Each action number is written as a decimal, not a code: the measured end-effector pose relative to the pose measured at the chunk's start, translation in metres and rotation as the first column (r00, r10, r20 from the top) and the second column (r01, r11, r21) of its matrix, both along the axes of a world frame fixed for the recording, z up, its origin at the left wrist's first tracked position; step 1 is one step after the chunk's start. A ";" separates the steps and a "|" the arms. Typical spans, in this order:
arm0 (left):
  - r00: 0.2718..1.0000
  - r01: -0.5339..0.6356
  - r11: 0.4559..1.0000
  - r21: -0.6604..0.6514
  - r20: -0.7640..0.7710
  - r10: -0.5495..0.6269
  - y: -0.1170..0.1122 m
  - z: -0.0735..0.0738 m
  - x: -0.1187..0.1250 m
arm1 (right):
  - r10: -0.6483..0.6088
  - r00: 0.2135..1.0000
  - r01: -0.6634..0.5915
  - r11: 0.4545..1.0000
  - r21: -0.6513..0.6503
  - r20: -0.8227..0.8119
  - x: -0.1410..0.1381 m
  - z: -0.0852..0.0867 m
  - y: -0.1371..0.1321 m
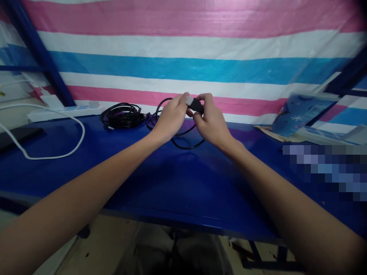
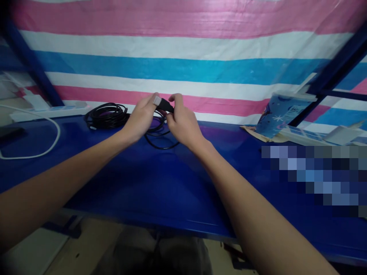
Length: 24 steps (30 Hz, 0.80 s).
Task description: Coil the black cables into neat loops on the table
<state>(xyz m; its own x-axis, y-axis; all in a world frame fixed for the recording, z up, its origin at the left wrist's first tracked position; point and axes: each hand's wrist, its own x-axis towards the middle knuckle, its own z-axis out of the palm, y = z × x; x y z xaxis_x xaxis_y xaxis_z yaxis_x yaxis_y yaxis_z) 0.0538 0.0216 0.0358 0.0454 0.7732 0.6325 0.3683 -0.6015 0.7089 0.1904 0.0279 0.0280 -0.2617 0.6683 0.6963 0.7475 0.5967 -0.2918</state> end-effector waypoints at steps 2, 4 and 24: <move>0.983 0.166 0.976 -0.143 0.107 -0.151 0.001 0.000 0.001 | -0.017 0.997 0.016 1.000 0.018 0.076 0.003 0.002 -0.002; 0.956 0.286 0.914 -0.288 0.147 -0.253 0.001 0.002 -0.004 | -0.025 0.983 0.019 0.999 0.038 0.181 0.005 0.004 -0.003; 0.832 0.285 0.943 -0.171 -0.445 -0.332 -0.008 0.018 -0.024 | -0.055 0.996 0.063 0.992 -0.109 0.073 0.027 -0.008 0.025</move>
